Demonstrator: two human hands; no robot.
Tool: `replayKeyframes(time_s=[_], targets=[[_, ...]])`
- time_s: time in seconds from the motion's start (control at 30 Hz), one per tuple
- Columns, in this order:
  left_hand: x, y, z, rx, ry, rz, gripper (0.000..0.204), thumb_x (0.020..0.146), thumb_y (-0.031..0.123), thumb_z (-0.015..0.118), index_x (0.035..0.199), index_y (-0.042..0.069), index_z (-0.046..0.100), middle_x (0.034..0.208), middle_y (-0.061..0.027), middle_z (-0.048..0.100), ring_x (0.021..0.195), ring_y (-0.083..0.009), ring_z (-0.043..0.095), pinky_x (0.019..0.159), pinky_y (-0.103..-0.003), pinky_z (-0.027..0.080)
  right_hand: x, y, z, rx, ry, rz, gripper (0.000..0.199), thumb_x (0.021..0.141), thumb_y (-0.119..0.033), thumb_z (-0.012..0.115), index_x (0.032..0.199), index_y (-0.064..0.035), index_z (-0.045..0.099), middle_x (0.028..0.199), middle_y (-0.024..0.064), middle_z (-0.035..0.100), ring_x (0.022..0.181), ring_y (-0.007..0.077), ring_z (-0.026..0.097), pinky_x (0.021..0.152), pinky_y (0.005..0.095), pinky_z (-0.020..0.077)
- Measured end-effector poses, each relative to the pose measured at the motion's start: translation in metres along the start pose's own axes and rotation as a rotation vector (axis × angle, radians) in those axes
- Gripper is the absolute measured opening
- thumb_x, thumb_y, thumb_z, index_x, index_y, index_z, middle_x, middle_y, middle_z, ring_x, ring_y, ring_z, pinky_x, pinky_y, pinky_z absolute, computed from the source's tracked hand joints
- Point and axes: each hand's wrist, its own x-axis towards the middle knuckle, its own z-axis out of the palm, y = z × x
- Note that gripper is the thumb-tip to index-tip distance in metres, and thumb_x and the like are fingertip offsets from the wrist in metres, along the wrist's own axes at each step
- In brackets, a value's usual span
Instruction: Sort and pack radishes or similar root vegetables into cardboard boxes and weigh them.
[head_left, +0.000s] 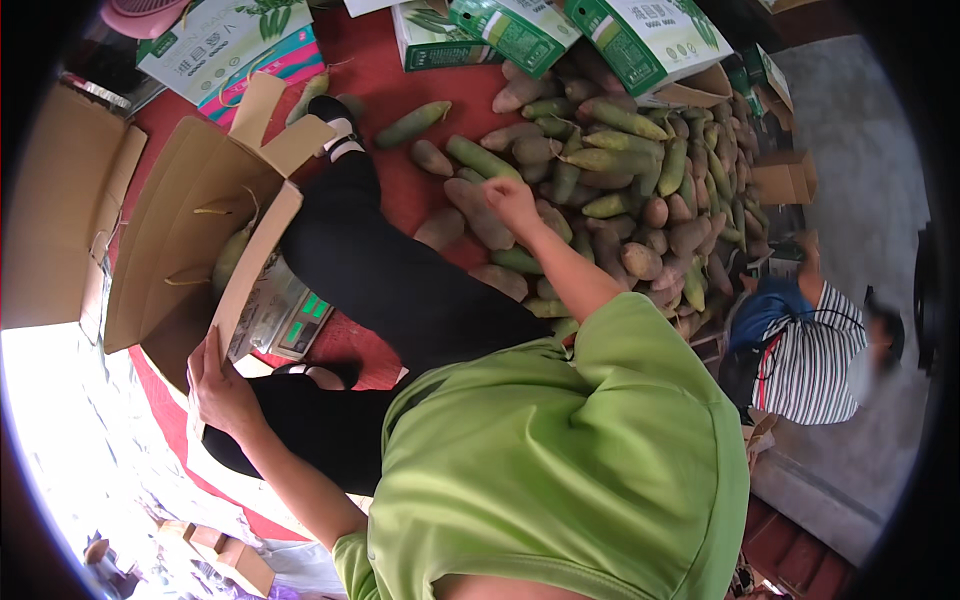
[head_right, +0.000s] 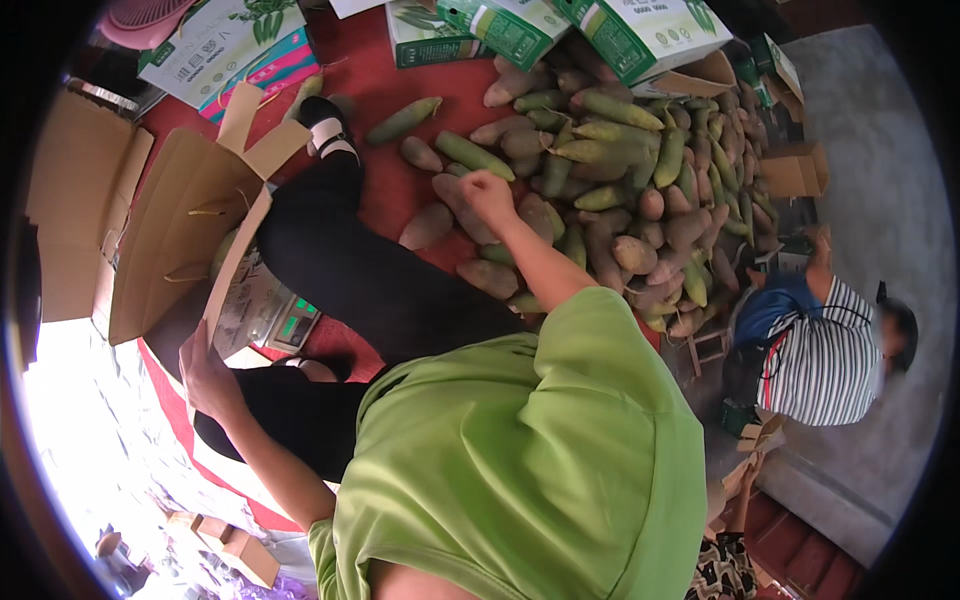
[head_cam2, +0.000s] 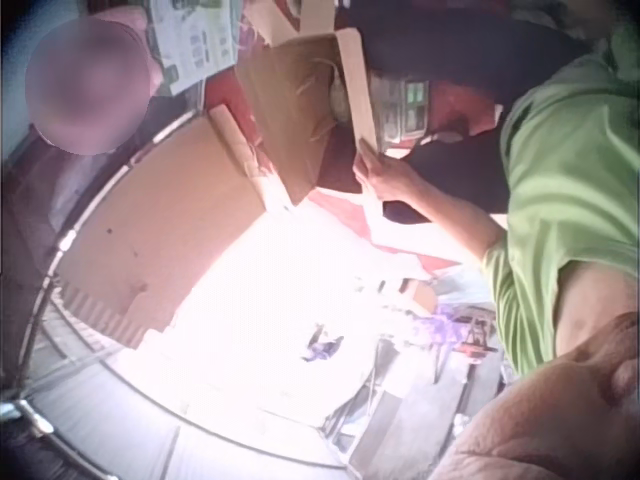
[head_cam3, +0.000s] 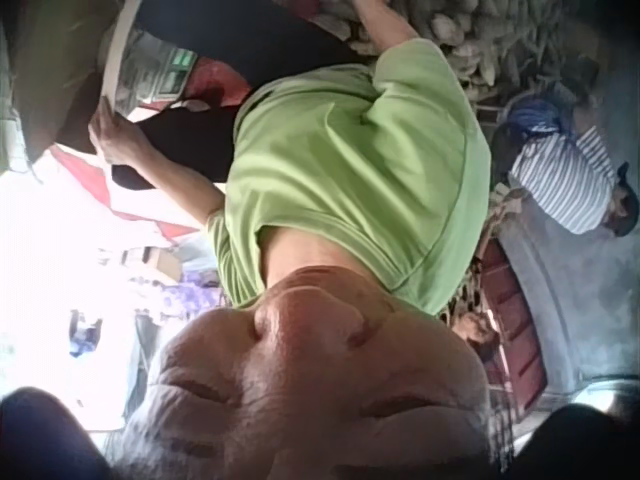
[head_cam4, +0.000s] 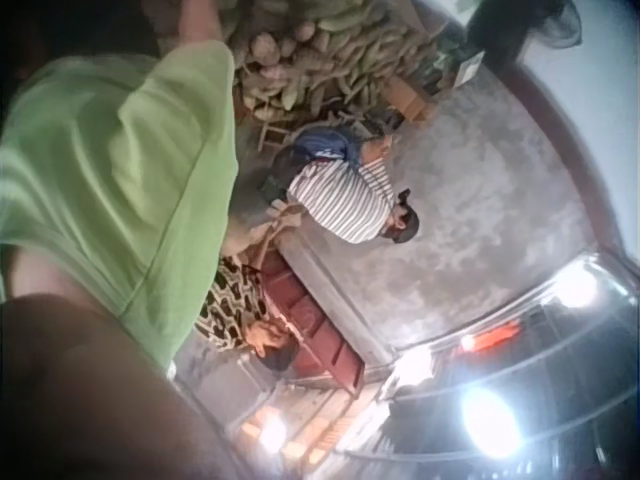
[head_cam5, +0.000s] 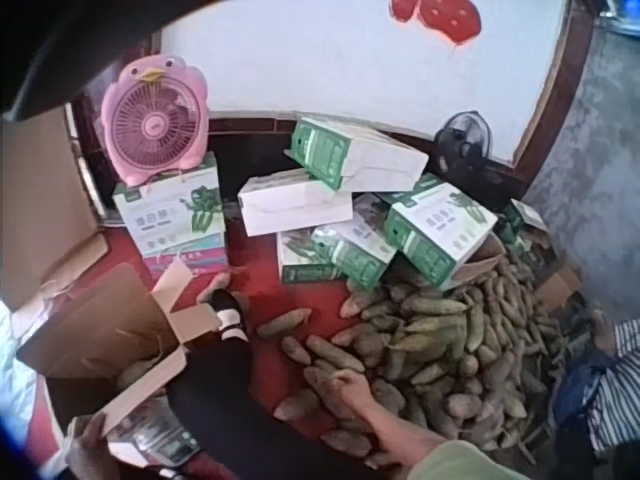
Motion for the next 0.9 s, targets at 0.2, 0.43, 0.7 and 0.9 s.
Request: replayKeyframes(time_s=[0.2,0.43,0.7,0.9], targets=[[0.002,0.000,-0.001,-0.009,0.016,-0.007,0.039,0.079,0.002,0.061,0.112,0.019,0.069,0.103,0.0026,0.066,0.092,-0.0213,0.065,0.072,-0.035,0.053,-0.036,0.116,-0.084,-0.468,0.098,0.090,0.012,0.080,-0.010,0.061,0.084,-0.0018,0.069,0.068,0.0056,0.064,0.063,0.0126,0.062,0.059,0.0275,0.0489],[0.002,0.001,0.001,0.027,-0.011,-0.017,0.038,0.082,0.003,0.059,0.114,0.020,0.068,0.107,0.0039,0.065,0.094,-0.0195,0.065,0.069,-0.034,0.053,-0.045,0.110,-0.115,-0.661,0.289,0.254,0.035,0.079,-0.027,0.068,0.105,-0.0030,0.066,0.094,0.0164,0.068,0.092,0.0316,0.066,0.082,0.0390,0.0515],[-0.001,-0.003,0.004,0.044,-0.021,-0.027,0.040,0.083,0.003,0.057,0.117,0.022,0.067,0.109,0.0055,0.064,0.096,-0.0188,0.065,0.067,-0.034,0.053,-0.040,0.120,-0.097,-0.653,0.320,0.613,0.083,0.069,-0.045,0.077,0.134,-0.0068,0.043,0.126,0.0215,0.055,0.117,0.0367,0.053,0.099,0.0422,0.0436],[0.001,-0.003,0.005,0.052,-0.032,-0.016,0.043,0.082,0.001,0.056,0.118,0.022,0.066,0.111,0.0052,0.064,0.096,-0.0193,0.065,0.066,-0.034,0.053,-0.016,0.128,-0.118,-0.583,0.380,0.579,0.075,0.071,-0.037,0.077,0.131,-0.0034,0.047,0.125,0.0224,0.057,0.116,0.0355,0.055,0.095,0.0392,0.0462]])
